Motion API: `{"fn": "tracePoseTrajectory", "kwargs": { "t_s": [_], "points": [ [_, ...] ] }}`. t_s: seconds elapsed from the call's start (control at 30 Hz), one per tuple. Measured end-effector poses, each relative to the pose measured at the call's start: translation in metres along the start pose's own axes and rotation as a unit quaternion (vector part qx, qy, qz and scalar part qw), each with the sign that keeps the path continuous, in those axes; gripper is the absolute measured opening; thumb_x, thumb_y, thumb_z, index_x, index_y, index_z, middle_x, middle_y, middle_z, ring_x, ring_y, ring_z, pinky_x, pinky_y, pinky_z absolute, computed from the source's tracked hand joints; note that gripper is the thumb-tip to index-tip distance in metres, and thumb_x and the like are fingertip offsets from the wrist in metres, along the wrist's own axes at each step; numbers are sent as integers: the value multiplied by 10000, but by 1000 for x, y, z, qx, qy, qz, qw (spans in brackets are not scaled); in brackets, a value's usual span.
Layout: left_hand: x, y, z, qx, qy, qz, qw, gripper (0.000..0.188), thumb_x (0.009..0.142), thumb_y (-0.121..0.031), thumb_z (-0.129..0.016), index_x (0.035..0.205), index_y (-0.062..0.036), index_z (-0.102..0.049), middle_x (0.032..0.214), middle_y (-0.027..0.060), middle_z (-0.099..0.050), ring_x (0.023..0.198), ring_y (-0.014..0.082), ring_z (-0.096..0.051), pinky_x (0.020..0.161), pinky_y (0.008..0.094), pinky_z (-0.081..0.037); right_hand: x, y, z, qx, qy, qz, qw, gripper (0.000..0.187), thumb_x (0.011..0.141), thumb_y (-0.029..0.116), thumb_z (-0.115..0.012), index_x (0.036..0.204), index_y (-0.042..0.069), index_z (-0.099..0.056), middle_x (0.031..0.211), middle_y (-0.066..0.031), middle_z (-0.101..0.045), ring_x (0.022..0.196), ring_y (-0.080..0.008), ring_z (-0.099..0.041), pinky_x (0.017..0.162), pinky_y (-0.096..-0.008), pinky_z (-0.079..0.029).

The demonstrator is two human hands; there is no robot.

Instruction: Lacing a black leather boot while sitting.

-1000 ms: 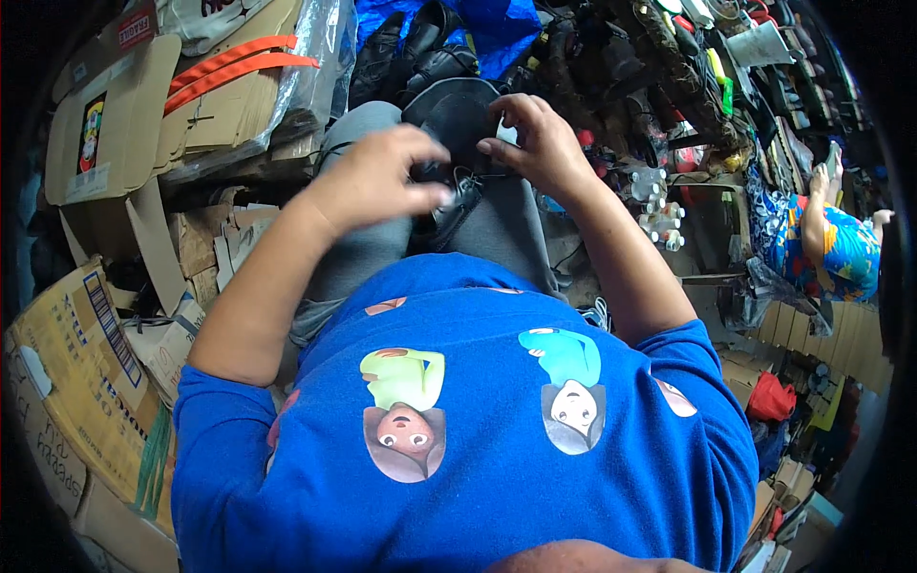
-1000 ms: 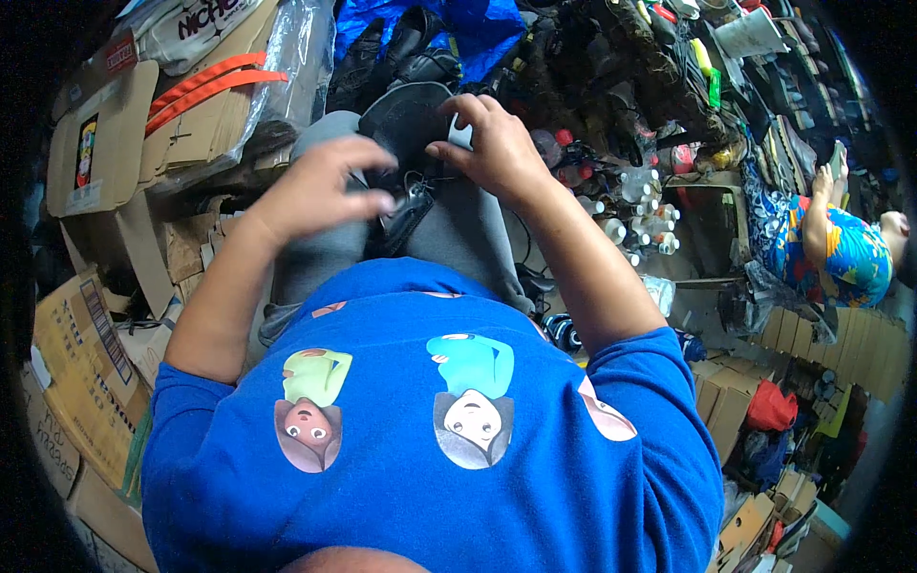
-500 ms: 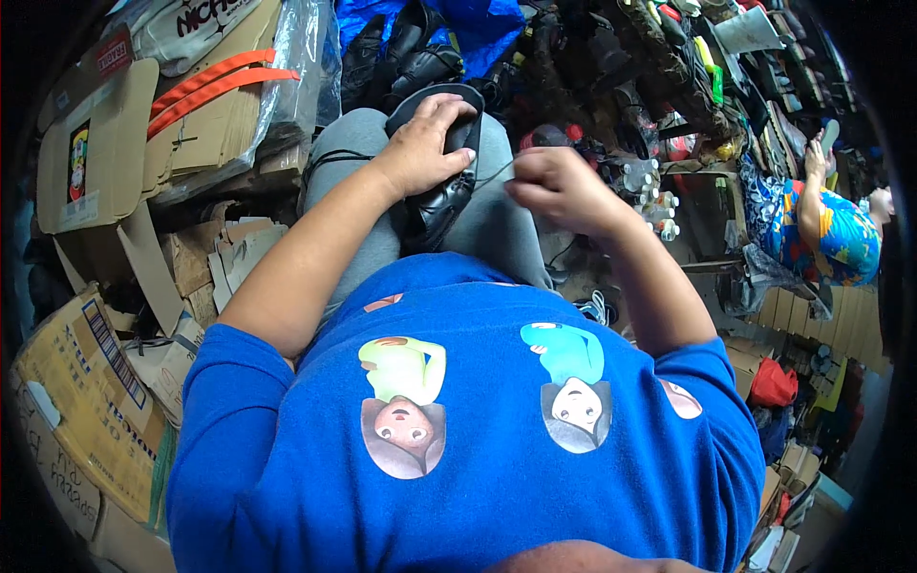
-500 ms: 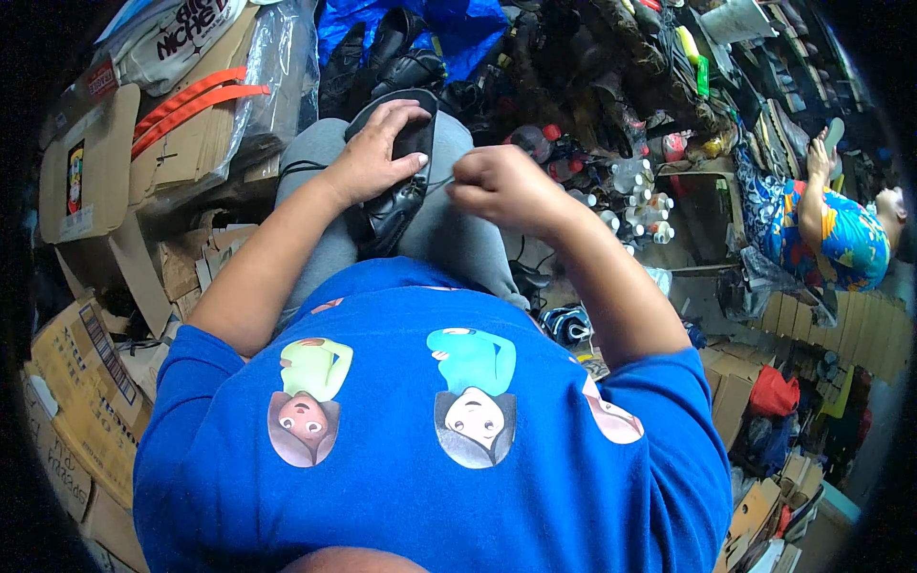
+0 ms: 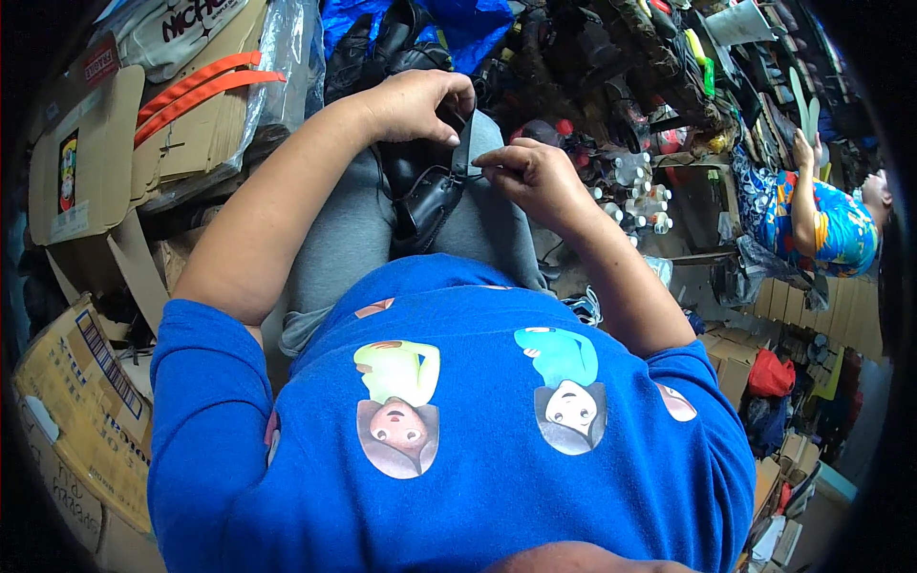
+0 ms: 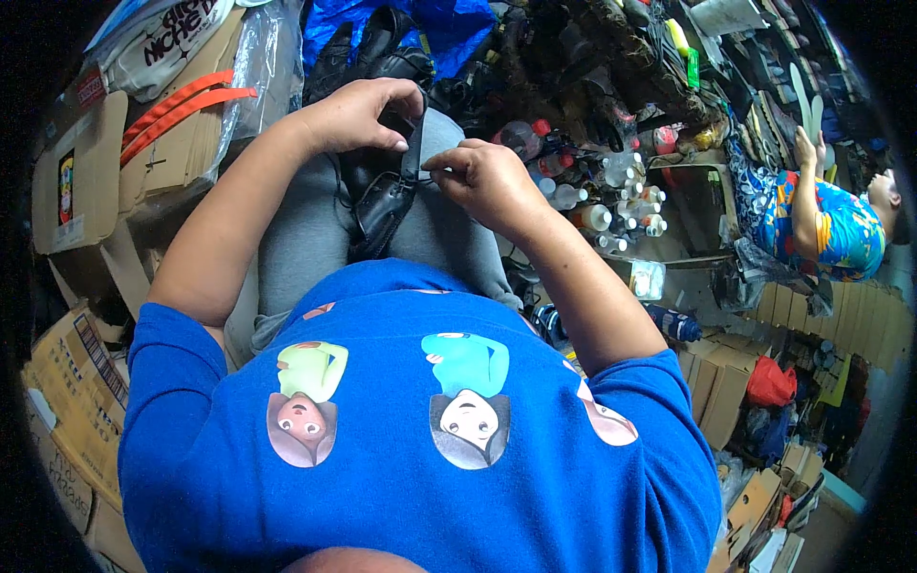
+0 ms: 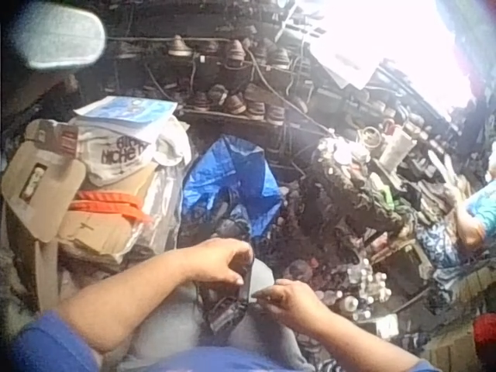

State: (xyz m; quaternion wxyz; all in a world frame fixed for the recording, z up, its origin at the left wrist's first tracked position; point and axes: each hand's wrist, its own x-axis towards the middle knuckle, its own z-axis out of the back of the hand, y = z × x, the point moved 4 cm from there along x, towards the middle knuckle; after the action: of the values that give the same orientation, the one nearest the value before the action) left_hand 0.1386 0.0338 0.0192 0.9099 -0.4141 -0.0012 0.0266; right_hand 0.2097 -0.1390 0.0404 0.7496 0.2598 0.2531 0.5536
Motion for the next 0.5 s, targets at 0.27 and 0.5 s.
{"fn": "tracePoseTrajectory", "kwargs": {
  "t_s": [0.27, 0.5],
  "points": [
    [1, -4, 2, -24, 88, 24, 996, 218, 714, -135, -747, 887, -37, -658, 932, 86, -621, 917, 206, -595, 838, 330, -464, 6, 6, 1, -26, 16, -12, 999, 205, 767, 136, -622, 945, 92, -713, 854, -159, -663, 802, -304, -655, 751, -375, -516],
    [2, 4, 1, -88, 137, 22, 986, 229, 745, -109, -689, 967, -52, -696, 966, 93, -620, 957, 213, -578, 875, 317, -448, 2, 22, -9, -133, -15, 6, 991, 176, 782, 174, -619, 907, 83, -705, 837, -172, -661, 777, -323, -648, 718, -404, -519]
  ]
}}
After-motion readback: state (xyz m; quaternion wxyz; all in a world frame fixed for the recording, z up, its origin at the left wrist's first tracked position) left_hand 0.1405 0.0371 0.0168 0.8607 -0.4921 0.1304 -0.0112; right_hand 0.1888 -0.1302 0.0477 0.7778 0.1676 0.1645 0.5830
